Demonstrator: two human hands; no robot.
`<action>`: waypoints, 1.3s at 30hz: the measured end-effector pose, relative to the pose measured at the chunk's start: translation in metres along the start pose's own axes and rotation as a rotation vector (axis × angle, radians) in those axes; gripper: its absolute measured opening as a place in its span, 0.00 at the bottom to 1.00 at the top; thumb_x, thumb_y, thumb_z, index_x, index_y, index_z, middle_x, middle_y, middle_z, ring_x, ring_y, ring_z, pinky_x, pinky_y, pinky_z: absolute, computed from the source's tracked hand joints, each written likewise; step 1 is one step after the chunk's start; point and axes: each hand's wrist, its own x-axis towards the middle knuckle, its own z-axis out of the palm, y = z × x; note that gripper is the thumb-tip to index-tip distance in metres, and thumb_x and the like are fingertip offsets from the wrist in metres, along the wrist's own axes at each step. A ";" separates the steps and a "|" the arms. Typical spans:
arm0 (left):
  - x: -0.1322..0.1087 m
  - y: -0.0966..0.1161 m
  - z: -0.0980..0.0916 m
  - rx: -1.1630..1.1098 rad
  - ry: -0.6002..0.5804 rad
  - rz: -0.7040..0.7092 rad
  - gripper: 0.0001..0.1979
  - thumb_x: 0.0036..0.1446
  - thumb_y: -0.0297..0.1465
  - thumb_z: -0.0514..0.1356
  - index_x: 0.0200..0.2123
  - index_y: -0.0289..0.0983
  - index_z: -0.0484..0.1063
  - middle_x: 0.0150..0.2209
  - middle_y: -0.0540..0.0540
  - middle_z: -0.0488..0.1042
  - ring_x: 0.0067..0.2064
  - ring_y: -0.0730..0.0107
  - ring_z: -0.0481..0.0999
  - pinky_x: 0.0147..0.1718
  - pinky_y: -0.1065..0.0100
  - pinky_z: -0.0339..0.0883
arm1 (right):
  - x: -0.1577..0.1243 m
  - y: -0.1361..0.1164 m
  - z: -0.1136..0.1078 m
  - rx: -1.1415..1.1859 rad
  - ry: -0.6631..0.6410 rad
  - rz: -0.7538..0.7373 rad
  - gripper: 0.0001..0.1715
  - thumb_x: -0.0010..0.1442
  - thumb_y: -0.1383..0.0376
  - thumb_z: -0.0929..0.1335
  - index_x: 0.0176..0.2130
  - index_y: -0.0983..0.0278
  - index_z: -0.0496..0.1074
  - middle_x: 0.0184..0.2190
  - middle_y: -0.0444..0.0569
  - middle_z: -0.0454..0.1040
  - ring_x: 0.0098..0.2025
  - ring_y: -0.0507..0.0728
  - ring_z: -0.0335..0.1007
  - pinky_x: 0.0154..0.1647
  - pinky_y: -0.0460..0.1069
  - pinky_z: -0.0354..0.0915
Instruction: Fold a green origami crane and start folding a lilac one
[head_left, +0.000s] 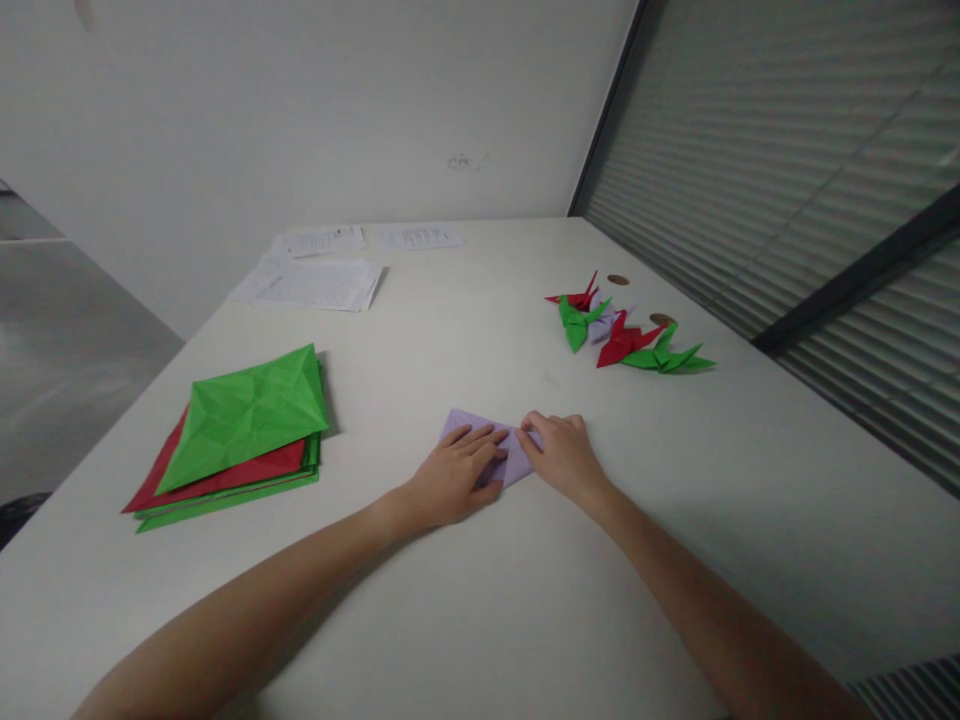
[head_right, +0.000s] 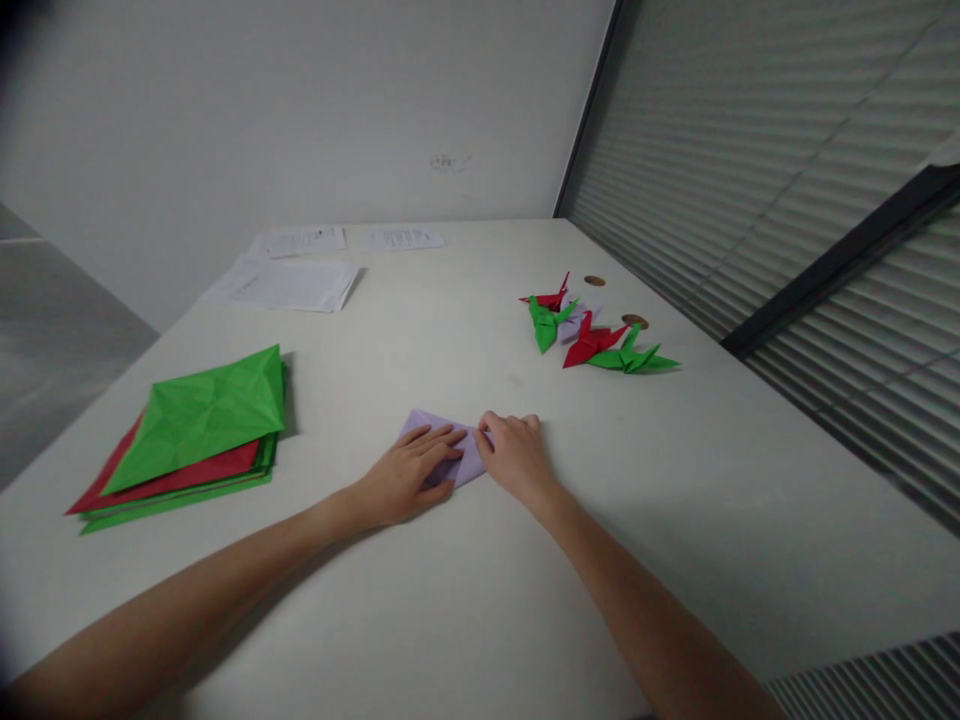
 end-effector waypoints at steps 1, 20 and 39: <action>0.000 0.000 0.000 -0.006 -0.001 0.002 0.18 0.62 0.35 0.56 0.54 0.37 0.67 0.65 0.40 0.61 0.68 0.59 0.57 0.65 0.51 0.52 | 0.000 0.000 0.000 -0.008 0.001 -0.011 0.09 0.66 0.63 0.62 0.36 0.62 0.70 0.31 0.48 0.79 0.35 0.58 0.73 0.42 0.52 0.51; -0.001 0.000 -0.002 -0.001 -0.016 0.025 0.16 0.61 0.32 0.55 0.52 0.37 0.68 0.66 0.39 0.60 0.68 0.57 0.56 0.65 0.49 0.51 | 0.005 0.001 0.004 0.039 -0.004 0.048 0.06 0.64 0.63 0.65 0.36 0.61 0.71 0.33 0.47 0.80 0.35 0.58 0.74 0.38 0.50 0.56; -0.001 -0.001 -0.002 0.004 -0.035 0.017 0.15 0.66 0.29 0.48 0.52 0.36 0.68 0.66 0.40 0.60 0.68 0.59 0.56 0.65 0.50 0.51 | 0.006 -0.001 0.002 -0.078 -0.020 0.002 0.08 0.66 0.61 0.63 0.37 0.60 0.70 0.30 0.47 0.78 0.34 0.57 0.74 0.36 0.50 0.54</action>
